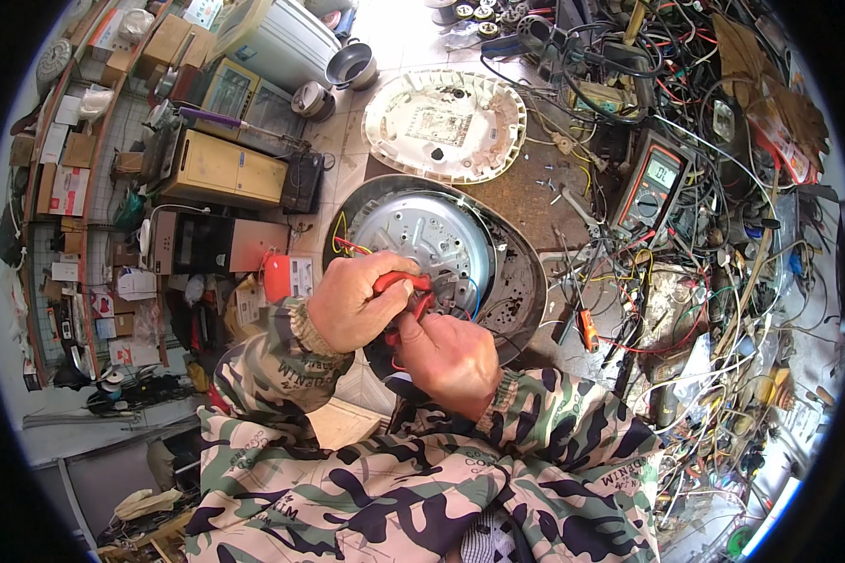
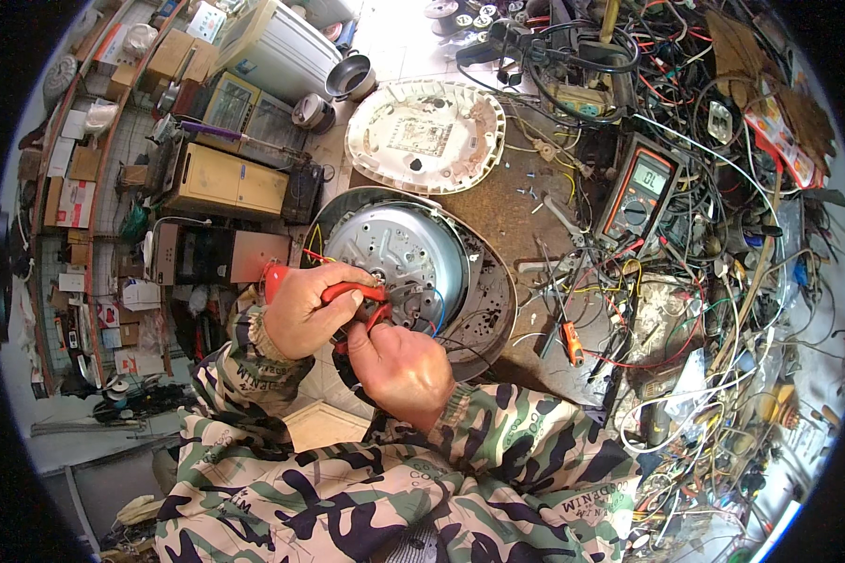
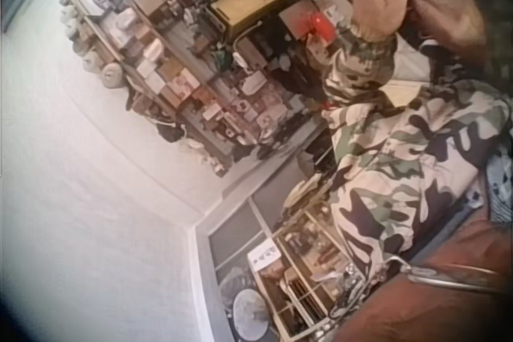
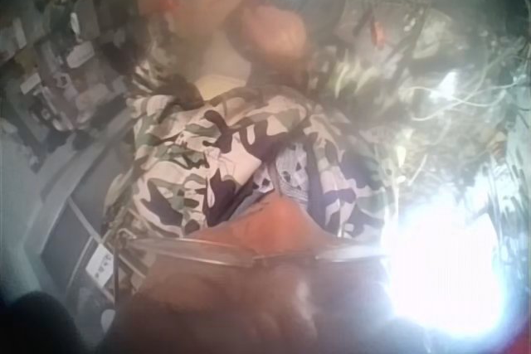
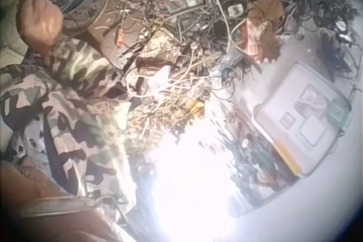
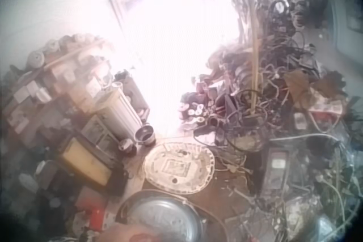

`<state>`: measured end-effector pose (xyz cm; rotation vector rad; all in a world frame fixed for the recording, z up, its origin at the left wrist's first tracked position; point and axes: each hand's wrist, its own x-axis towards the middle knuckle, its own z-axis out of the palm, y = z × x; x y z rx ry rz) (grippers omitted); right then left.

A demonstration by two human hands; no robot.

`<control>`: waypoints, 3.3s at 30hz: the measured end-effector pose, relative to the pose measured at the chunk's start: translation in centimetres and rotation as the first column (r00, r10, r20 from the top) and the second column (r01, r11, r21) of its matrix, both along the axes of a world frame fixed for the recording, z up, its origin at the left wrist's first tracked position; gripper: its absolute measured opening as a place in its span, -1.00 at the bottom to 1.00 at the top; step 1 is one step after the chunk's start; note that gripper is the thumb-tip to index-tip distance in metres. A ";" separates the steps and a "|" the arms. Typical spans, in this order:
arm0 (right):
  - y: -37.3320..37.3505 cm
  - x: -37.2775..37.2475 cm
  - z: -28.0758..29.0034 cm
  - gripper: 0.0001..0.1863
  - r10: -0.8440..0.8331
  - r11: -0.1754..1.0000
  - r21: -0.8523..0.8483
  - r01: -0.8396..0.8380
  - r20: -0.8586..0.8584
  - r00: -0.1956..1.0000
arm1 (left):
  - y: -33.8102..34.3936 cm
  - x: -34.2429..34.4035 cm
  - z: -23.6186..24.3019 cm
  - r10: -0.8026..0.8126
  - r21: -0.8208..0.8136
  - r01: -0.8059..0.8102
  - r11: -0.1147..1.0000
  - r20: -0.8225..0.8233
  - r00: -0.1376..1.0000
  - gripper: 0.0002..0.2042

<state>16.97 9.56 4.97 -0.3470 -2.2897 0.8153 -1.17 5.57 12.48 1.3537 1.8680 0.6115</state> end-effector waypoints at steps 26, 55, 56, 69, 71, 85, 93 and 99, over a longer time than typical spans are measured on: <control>1.1 0.5 0.6 -0.62 -0.117 0.983 -0.139 0.121 0.037 0.992 | -2.2 1.0 -5.8 -0.095 0.262 -0.070 0.962 0.569 0.817 -0.21; 6.3 2.5 3.1 -0.56 -0.463 0.542 -0.820 -0.185 -0.475 0.748 | 0.8 6.1 -10.7 0.208 0.646 -0.362 0.673 0.305 0.930 -0.47; 6.8 2.1 3.7 -0.52 -0.484 0.503 -0.829 -0.242 -0.503 0.716 | 0.8 6.0 -10.4 0.224 0.663 -0.324 0.674 0.234 0.946 -0.52; 7.2 -1.4 1.7 -0.62 -0.328 0.515 -0.808 -0.286 -0.494 0.805 | 0.4 6.4 -10.3 0.223 0.688 -0.368 0.626 0.294 0.929 -0.53; 7.1 -1.5 1.5 -0.62 -0.329 0.514 -0.809 -0.285 -0.493 0.805 | 0.4 6.4 -10.6 0.211 0.652 -0.454 0.607 0.418 0.883 -0.53; 6.9 -1.4 1.1 -0.67 -0.215 0.542 -0.787 -0.296 -0.470 0.856 | 0.6 6.4 -10.7 0.192 0.600 -0.514 0.613 0.518 0.833 -0.53; 6.5 -1.5 4.0 -0.81 -0.029 0.840 -0.539 -0.063 -0.160 0.987 | 0.1 6.7 -8.8 0.194 0.566 -0.517 0.642 0.533 0.824 -0.48; 5.2 -1.6 4.8 -0.84 -0.109 0.800 -0.600 -0.012 -0.164 0.980 | 0.4 6.6 -10.0 0.262 0.673 -0.438 0.596 0.352 0.898 -0.58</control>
